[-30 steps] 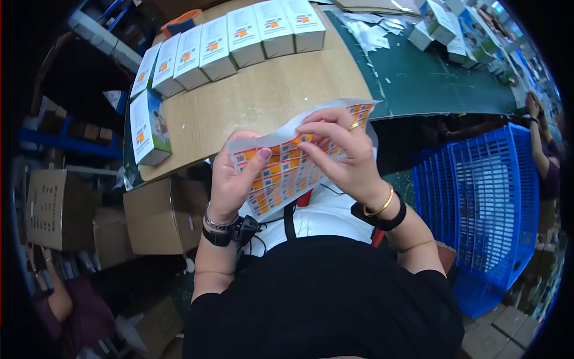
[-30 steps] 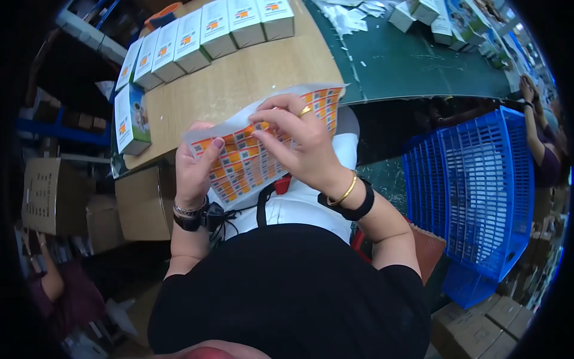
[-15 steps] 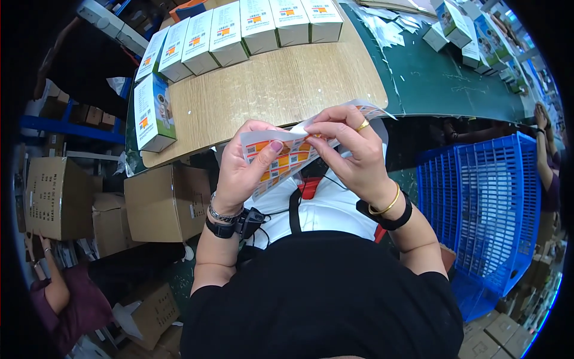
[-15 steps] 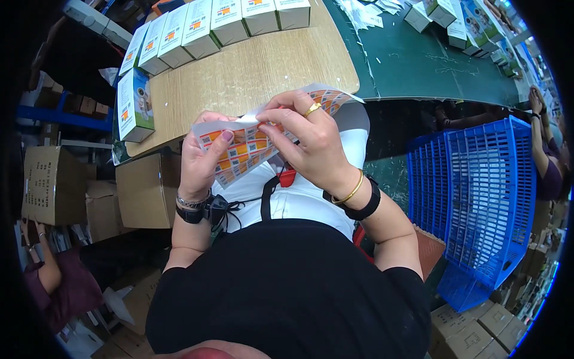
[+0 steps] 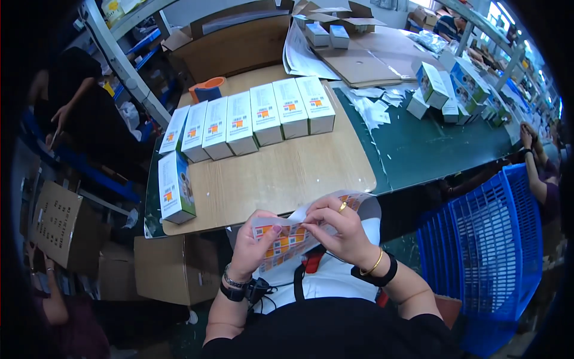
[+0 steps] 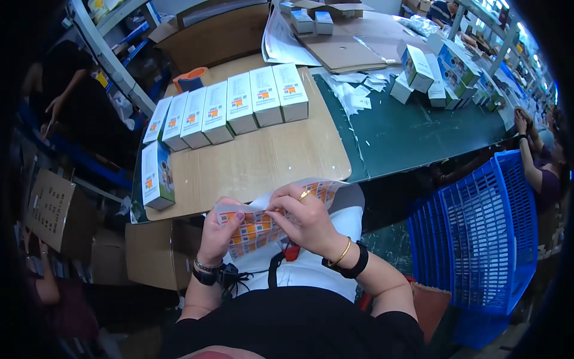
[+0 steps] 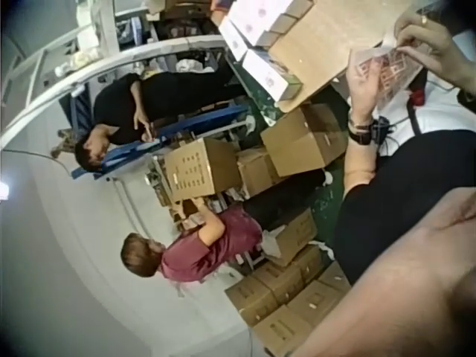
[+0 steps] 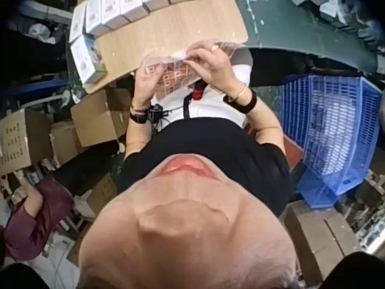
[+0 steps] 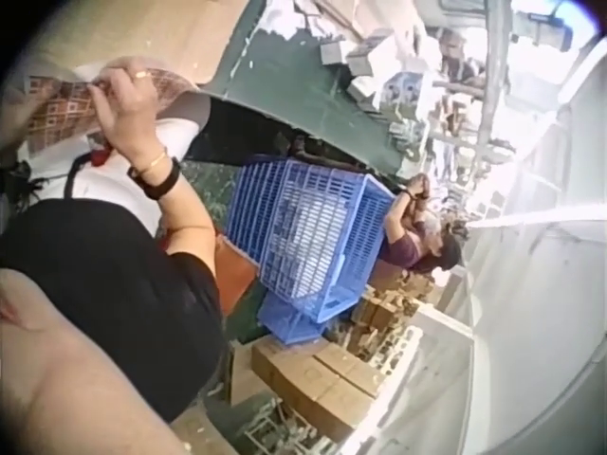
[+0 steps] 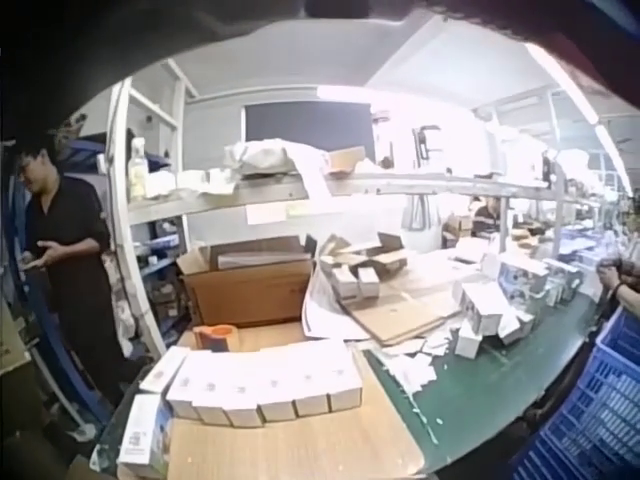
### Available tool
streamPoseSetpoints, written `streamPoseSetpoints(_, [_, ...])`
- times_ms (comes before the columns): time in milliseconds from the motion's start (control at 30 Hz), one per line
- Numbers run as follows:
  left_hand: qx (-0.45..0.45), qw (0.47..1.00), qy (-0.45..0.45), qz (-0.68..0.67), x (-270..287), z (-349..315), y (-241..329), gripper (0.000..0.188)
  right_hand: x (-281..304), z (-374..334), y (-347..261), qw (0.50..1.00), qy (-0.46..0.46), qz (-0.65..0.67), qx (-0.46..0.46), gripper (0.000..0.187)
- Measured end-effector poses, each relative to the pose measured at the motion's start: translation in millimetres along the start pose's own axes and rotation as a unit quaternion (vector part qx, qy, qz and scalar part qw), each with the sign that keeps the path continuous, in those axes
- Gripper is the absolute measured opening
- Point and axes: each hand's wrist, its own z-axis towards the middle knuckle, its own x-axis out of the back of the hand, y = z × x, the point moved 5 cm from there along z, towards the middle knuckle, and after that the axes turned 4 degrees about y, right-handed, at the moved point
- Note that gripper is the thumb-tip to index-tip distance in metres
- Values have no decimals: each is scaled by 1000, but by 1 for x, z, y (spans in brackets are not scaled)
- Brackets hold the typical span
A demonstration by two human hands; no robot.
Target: The person peels a sticker from a sheet by hand, presses it onto a box, and sets the box aside before repeating the process with another box.
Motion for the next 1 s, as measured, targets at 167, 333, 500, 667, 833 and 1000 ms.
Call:
streamPoseSetpoints(167, [21,999,29,-18,7,13,-9,18,5,12,14,1000,-10,-8,10,14])
streamPoseSetpoints(333, [29,997,65,-41,11,30,-16,18,-3,28,37,999,-34,8,-5,12])
streamPoseSetpoints(500, [30,993,100,-63,18,44,-28,18,4,25,52,999,-37,25,-4,16])
streamPoseSetpoints(667, [-19,988,149,23,41,54,-39,18,45,27,96,997,66,-35,-28,25])
streamPoseSetpoints(833, [-63,978,183,79,44,58,-23,19,132,57,158,964,232,-30,-129,41])
streamPoseSetpoints(1000, [-68,972,196,107,44,62,-35,19,202,51,233,932,271,-183,-158,55])
